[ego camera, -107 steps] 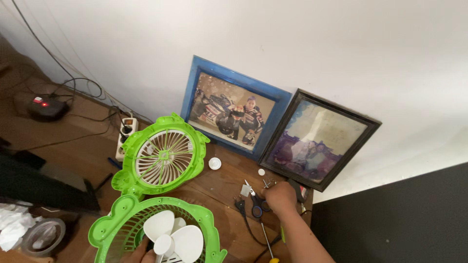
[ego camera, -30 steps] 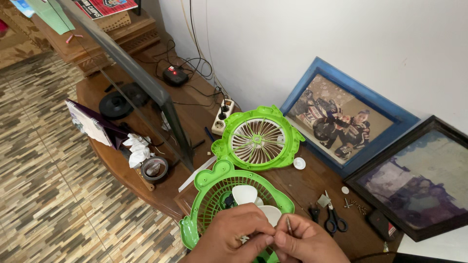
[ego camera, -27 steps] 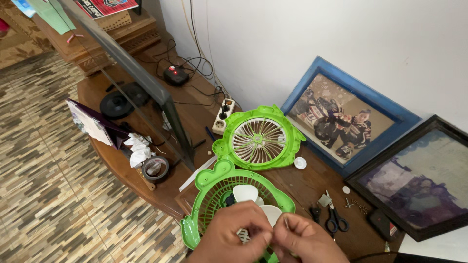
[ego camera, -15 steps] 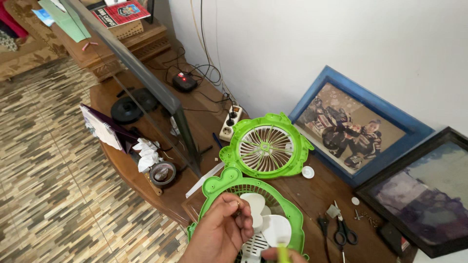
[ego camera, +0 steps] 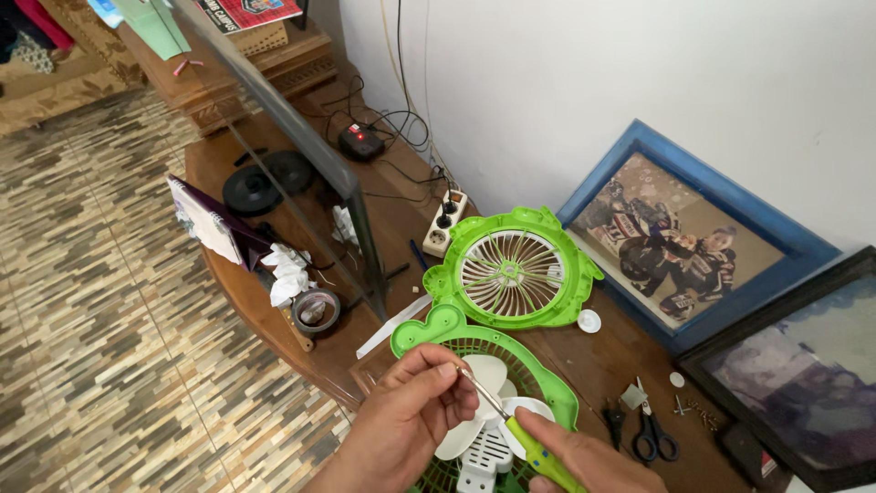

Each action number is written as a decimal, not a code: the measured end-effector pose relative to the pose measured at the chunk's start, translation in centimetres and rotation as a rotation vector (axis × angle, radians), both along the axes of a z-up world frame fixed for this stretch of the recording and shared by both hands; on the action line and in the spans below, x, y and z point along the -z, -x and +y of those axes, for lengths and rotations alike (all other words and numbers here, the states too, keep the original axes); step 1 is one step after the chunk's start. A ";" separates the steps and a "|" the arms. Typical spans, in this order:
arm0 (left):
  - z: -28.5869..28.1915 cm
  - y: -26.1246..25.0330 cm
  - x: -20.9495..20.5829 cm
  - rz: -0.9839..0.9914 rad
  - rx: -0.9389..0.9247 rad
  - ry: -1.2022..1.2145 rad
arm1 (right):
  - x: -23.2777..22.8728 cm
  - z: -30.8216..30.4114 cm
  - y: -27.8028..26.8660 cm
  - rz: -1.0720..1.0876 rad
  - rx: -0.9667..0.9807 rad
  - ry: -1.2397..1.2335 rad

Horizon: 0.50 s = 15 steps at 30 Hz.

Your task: The person repairs a green frog-shaped electric fan by applying electrical tape to the motor wires, inserting the fan blade into the motor housing, and securing it with a screwdriver. The person uses electrical tape, a screwdriver, and handles the fan blade and motor housing throughout the process.

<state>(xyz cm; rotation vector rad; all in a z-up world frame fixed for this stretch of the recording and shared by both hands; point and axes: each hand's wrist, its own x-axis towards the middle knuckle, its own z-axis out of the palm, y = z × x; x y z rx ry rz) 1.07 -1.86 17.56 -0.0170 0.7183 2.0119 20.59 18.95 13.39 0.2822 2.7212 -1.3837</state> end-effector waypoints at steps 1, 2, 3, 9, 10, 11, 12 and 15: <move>-0.1 0.0 -0.1 0.024 0.016 -0.017 | -0.5 -0.4 -0.4 0.001 0.071 -0.027; -0.1 0.0 -0.1 0.033 0.013 -0.017 | -0.8 -0.7 -0.6 0.003 0.142 -0.054; -0.2 0.0 -0.2 0.043 0.010 -0.016 | -0.9 -0.6 -0.2 0.000 0.089 -0.055; -0.3 0.1 -0.5 0.114 0.026 0.016 | -2.5 -0.8 -0.2 -0.092 0.133 -0.046; -0.4 0.2 -0.5 0.138 0.036 0.019 | -2.9 -0.7 -0.3 -0.101 0.130 0.031; -0.4 0.3 -0.6 0.144 0.041 0.009 | -3.3 -0.6 -0.4 -0.109 0.127 0.109; -0.4 0.3 -0.6 0.151 0.045 -0.001 | -3.5 -0.5 -0.3 -0.151 0.127 0.145; -0.3 0.2 -1.0 0.119 0.053 -0.048 | -3.7 -0.2 -0.2 -0.209 0.123 0.274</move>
